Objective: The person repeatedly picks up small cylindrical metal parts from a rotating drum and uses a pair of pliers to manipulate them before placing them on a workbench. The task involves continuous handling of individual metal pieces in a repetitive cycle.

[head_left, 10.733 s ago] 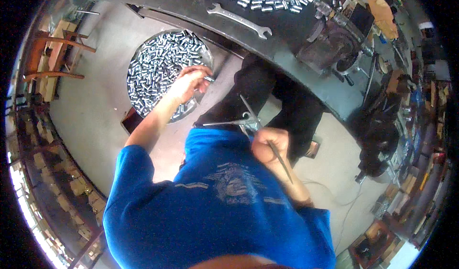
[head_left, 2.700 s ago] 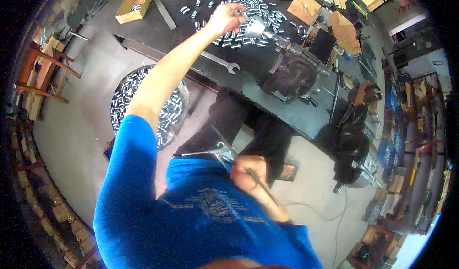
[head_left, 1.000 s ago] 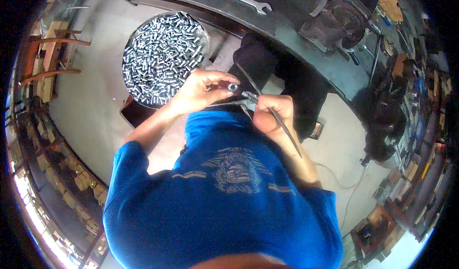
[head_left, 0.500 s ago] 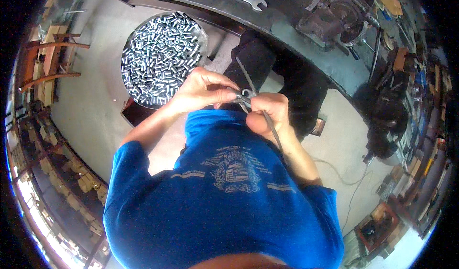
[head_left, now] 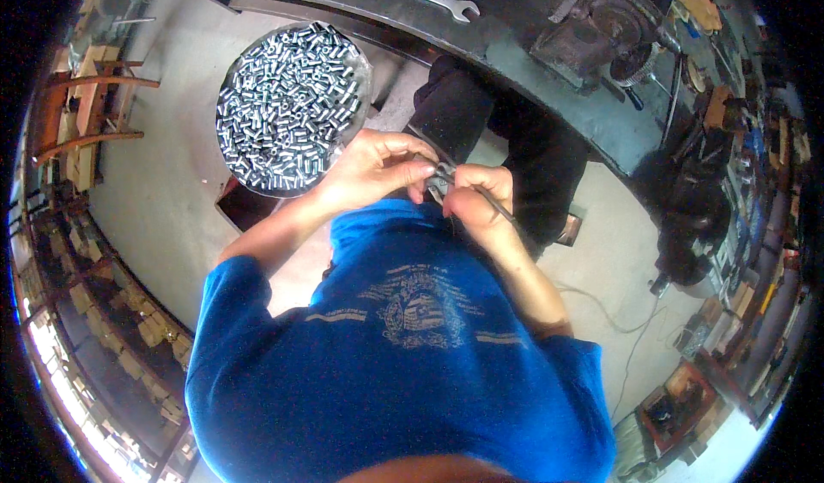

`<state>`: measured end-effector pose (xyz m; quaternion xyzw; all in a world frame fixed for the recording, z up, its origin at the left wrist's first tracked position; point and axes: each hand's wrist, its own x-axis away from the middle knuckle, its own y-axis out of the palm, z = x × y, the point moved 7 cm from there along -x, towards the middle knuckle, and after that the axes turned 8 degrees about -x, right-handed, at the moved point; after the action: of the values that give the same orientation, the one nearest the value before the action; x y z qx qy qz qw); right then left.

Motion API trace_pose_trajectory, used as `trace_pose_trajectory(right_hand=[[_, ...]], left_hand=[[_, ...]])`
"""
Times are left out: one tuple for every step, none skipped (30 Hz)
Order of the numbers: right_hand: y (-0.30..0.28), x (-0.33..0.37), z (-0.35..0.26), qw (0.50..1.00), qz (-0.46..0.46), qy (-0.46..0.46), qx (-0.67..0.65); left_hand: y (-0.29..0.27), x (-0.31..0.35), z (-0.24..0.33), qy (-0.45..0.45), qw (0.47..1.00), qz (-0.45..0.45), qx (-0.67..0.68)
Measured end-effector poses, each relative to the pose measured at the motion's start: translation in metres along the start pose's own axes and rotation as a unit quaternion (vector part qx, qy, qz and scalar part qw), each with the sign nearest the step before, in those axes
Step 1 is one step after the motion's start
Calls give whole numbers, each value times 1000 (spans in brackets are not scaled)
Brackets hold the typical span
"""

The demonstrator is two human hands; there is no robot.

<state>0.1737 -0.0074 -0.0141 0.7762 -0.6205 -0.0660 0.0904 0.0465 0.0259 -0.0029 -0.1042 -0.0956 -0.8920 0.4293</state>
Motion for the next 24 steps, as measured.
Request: trace_pose_trajectory(right_hand=[[-1,-1,1,1000,5,7,-19],[0,-1,-3,998,25,38,-41],[-3,2,-1,998,28,53,-32],[-9,5,0,997,29,67,-24],[-13,7,-1,996,31,82,-15],[-16,9,-8,997,36,70,-15],[-16,11,-20,996,32,64,61],[-12,14,-29,997,15,35,62],[-9,16,-37,998,-1,6,62],[-3,15,-47,995,-49,-47,69],[4,16,-56,991,-88,-93,46],[8,17,-59,988,-95,-108,60],[13,18,-62,984,-101,-123,74],[16,18,-61,982,-114,-122,85],[17,16,-60,983,-111,-116,93],[19,15,-59,983,-108,-111,101],[20,14,-58,983,-104,-105,109],[21,13,-58,984,-94,-107,104],[21,11,-53,990,-90,-70,78],[21,9,-48,994,-86,-34,51],[22,8,-43,996,-81,3,25],[22,2,-37,996,-71,-17,56],[25,-3,-39,992,-68,-31,99],[28,-10,-36,990,-69,-48,114]], left_hand=[[1,-1,2,8,1000,-2,18],[-1,-1,3,22,1000,-5,7],[-4,-3,3,36,999,-7,-4],[-8,-4,3,50,999,-8,-15],[-14,-6,4,54,998,14,-20],[-23,-7,6,90,990,52,-98],[-31,-9,8,123,973,88,-175],[-36,-9,12,165,943,138,-254],[-39,-9,13,168,923,155,-311],[-42,-9,14,171,899,170,-366],[-44,-9,15,173,872,184,-419],[-46,-10,11,172,867,191,-427],[-46,-10,10,178,865,188,-430],[-45,-9,9,184,862,186,-434],[-44,-9,9,190,860,183,-438],[-44,-9,10,191,857,184,-443],[-43,-8,12,192,854,184,-447],[-42,-8,13,193,851,184,-452],[-40,-6,14,209,841,180,-465],[-38,-5,13,224,831,175,-478],[-35,-3,13,239,821,170,-490],[-31,-3,16,244,824,168,-483],[-26,-3,20,249,828,165,-475],[-19,-5,21,229,828,141,-492]])
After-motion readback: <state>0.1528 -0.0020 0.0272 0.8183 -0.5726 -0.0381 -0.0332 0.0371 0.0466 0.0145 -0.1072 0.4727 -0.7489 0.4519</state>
